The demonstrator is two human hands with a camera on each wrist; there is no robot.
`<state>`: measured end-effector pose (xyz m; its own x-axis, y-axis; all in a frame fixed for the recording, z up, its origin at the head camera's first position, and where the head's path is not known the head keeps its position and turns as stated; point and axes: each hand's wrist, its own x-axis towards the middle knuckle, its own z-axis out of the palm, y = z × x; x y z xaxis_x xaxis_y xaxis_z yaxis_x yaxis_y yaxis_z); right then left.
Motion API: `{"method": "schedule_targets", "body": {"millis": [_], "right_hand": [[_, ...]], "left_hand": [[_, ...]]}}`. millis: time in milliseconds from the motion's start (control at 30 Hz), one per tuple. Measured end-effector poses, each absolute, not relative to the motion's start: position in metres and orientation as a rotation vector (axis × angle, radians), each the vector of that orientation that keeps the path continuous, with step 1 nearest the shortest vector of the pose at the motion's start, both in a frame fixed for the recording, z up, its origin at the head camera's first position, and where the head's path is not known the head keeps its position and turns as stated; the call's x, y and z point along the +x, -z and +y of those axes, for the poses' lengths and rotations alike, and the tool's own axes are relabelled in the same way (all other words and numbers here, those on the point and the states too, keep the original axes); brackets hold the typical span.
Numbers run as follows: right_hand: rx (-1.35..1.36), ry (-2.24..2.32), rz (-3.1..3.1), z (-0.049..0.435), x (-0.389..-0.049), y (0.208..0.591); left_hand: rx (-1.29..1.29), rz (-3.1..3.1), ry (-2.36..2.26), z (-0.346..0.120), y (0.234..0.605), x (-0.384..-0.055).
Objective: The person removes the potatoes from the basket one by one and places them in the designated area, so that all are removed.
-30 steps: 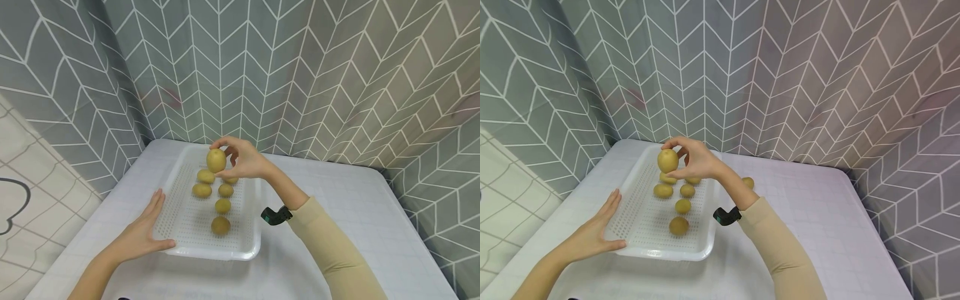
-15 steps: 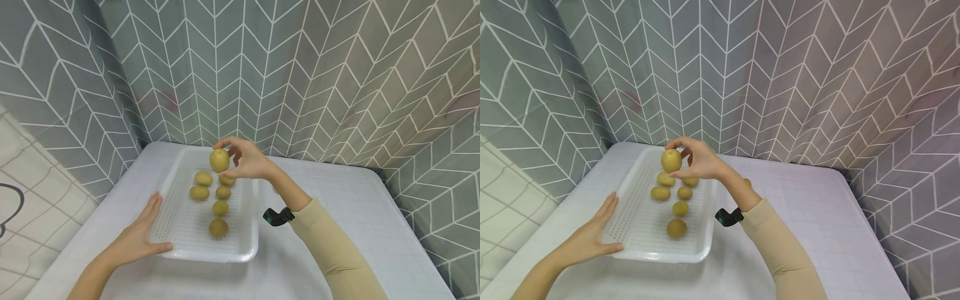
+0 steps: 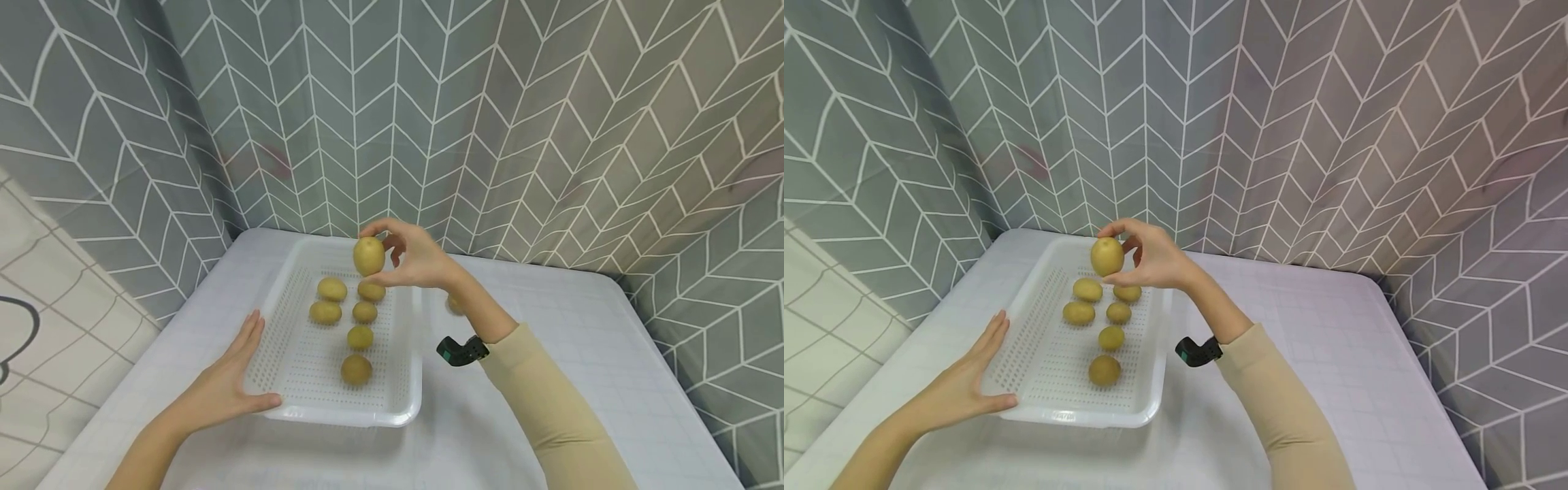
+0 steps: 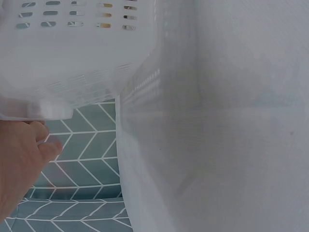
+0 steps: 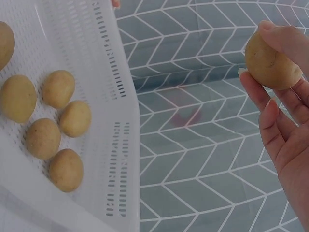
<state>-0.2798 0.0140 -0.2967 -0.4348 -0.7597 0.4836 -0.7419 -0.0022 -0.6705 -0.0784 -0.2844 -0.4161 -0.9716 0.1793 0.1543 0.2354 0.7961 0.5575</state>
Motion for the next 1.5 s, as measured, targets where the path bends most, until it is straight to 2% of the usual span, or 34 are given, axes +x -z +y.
{"method": "schedule_targets", "body": {"millis": [533,1000,1500], "right_hand": [[-1.593,1.404,2.309,0.037,-0.284,0.294],[-1.5,1.403,2.387,0.048,-0.26,0.273],[-1.526,1.468,2.354,0.061,-0.292,0.302]], "left_hand": [[-0.333,-2.888,0.918,-0.285,0.415,-0.079],[-0.342,-2.886,0.913,-0.286,0.418,-0.08],[-0.347,-2.879,0.927,-0.284,0.416,-0.079]]}}
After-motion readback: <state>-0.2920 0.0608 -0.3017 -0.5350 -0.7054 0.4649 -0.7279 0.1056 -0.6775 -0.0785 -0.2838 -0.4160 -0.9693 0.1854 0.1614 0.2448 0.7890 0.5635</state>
